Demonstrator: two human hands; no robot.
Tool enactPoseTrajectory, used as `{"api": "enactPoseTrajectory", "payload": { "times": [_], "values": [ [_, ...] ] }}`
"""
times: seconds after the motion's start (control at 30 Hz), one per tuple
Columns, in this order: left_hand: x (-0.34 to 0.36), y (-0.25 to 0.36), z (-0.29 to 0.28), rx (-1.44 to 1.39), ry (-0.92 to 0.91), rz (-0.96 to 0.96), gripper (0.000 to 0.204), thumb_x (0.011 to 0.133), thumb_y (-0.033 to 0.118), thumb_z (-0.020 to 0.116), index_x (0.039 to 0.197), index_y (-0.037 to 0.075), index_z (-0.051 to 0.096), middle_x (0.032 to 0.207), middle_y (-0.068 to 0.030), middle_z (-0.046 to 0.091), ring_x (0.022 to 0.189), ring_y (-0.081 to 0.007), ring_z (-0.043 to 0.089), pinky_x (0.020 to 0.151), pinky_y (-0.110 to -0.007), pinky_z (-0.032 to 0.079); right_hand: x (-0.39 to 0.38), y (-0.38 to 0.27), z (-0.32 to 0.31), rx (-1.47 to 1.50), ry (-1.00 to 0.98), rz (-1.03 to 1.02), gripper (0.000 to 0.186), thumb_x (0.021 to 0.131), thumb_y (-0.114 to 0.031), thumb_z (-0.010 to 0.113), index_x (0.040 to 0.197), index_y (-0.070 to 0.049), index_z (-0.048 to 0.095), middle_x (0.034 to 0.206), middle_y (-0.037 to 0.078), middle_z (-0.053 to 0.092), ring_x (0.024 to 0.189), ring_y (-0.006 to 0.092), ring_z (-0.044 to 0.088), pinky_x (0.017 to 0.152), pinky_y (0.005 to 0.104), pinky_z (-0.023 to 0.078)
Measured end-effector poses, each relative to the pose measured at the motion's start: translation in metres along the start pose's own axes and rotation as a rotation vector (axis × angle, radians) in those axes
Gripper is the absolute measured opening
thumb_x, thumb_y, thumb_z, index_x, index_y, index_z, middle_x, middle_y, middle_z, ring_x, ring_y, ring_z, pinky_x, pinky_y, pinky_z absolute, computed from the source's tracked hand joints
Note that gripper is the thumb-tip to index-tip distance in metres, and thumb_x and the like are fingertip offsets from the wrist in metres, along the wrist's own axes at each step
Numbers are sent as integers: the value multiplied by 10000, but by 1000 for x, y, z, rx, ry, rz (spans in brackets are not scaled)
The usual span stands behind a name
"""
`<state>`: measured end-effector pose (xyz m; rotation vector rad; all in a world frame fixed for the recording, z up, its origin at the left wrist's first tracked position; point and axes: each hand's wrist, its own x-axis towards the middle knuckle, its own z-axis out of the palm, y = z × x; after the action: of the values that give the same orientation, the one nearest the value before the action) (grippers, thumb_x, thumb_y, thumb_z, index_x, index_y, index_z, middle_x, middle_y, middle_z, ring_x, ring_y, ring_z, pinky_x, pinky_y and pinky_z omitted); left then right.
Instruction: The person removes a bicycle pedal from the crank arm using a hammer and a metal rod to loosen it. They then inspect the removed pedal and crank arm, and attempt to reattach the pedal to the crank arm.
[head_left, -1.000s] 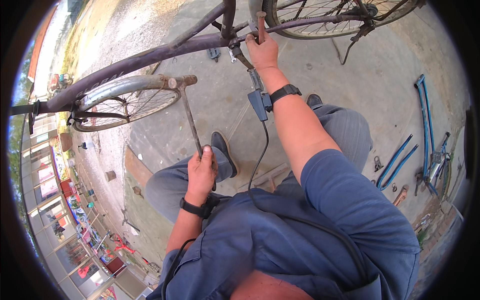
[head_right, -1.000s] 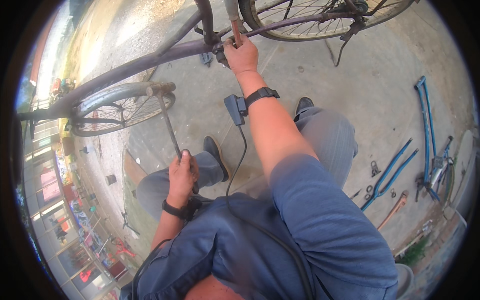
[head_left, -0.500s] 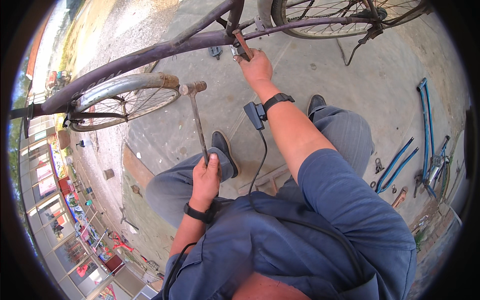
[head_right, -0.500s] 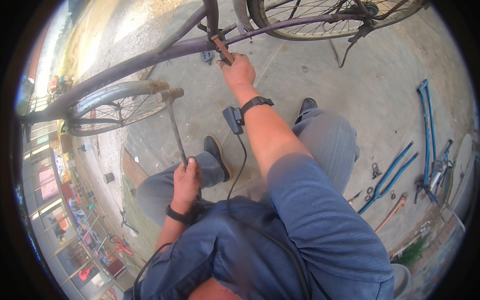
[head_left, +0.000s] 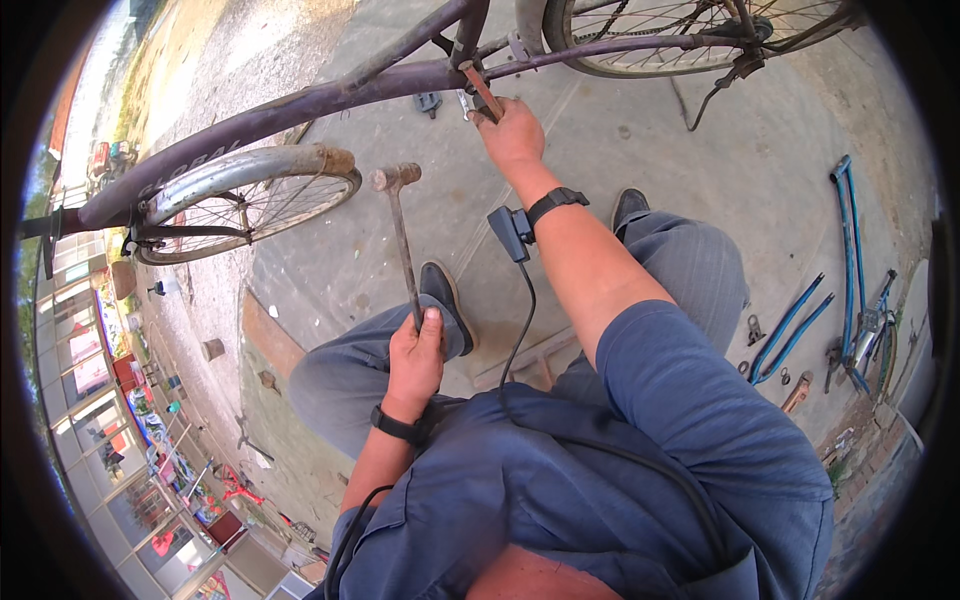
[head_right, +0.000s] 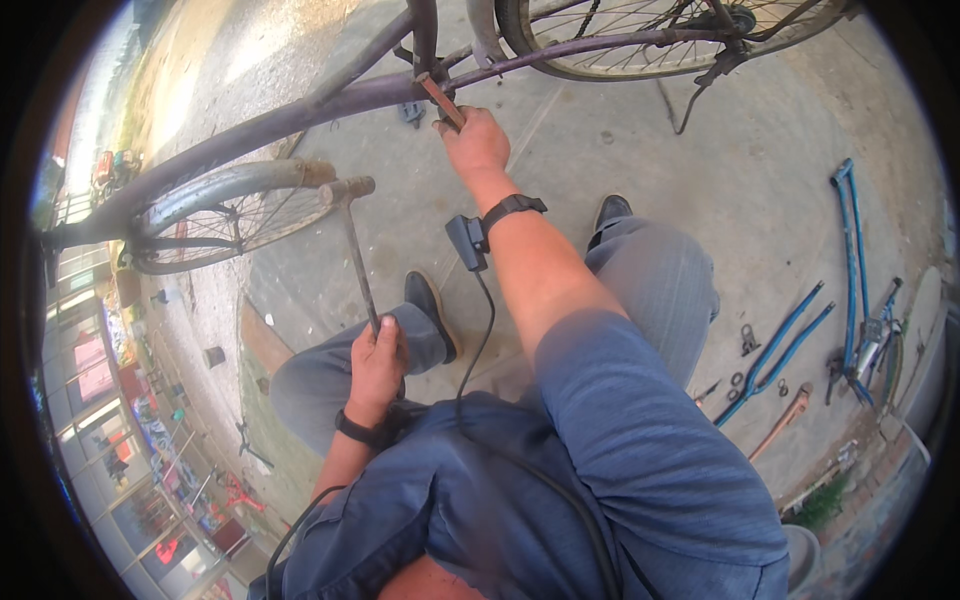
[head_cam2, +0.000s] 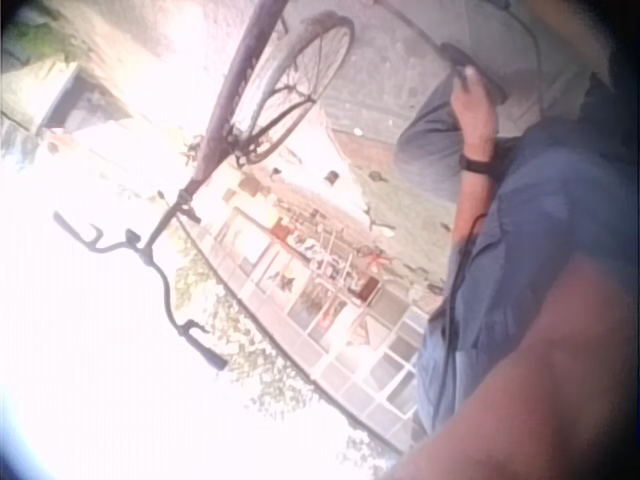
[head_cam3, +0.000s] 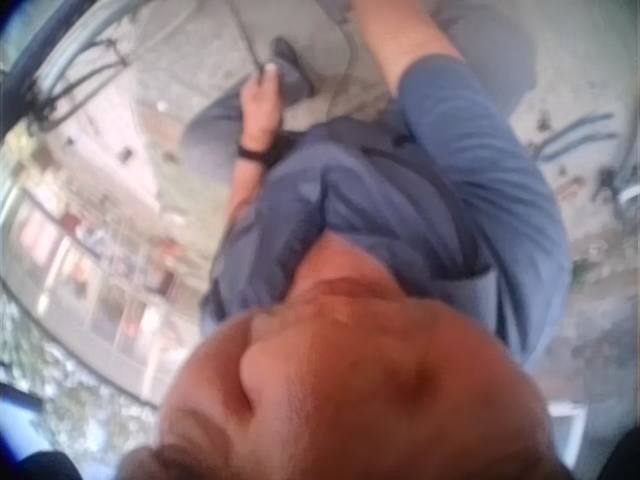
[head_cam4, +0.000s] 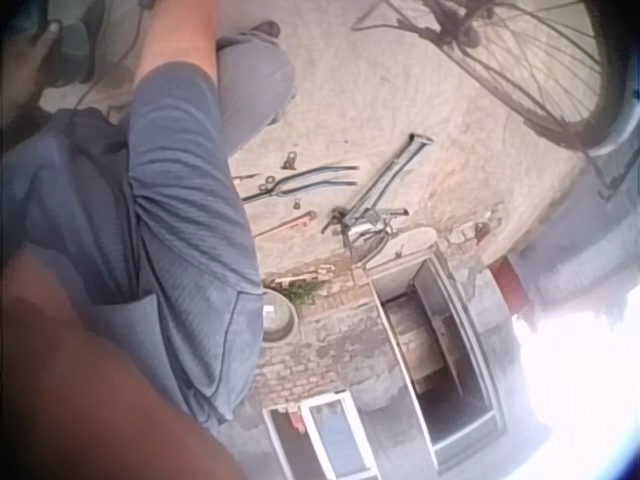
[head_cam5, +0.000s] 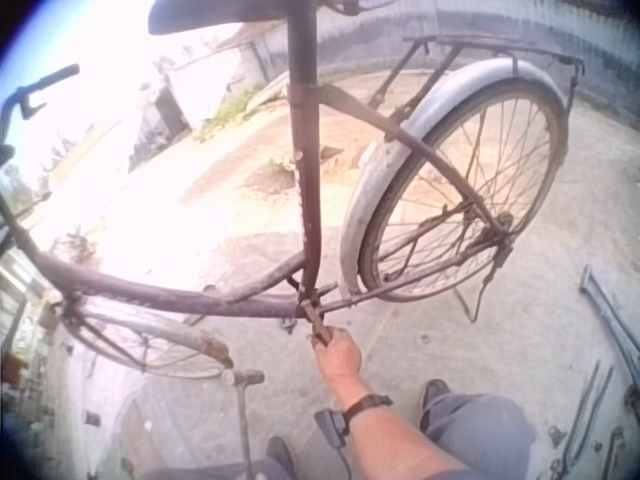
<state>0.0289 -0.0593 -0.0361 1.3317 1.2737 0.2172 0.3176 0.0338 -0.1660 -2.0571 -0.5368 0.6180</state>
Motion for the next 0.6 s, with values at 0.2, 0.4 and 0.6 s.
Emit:
{"api": "enactPoseTrajectory", "payload": {
  "times": [0.2,0.4,0.6],
  "values": [
    [-2,-1,2,20,-14,13,357,1073,339,500,832,76,520,655,27,485,551,-57,423,497,-232,334,1,-1,1,24,20,5,365,851,-394,752,1102,-131,712,1129,121,656,1034,352,652,880,451,512],
    [0,-3,1,17,-14,25,353,1077,322,493,819,81,515,653,31,485,554,-54,421,501,-231,335,0,1,1,38,58,-32,413,827,-409,779,1081,-89,712,1068,129,671,991,357,656,847,467,507],
    [-2,-5,2,30,-23,21,349,1077,322,493,822,83,514,655,29,488,556,-54,427,501,-231,341,-1,13,5,84,64,-36,393,856,-401,748,1085,-84,708,1059,153,677,983,360,658,847,459,507]
  ]
}}
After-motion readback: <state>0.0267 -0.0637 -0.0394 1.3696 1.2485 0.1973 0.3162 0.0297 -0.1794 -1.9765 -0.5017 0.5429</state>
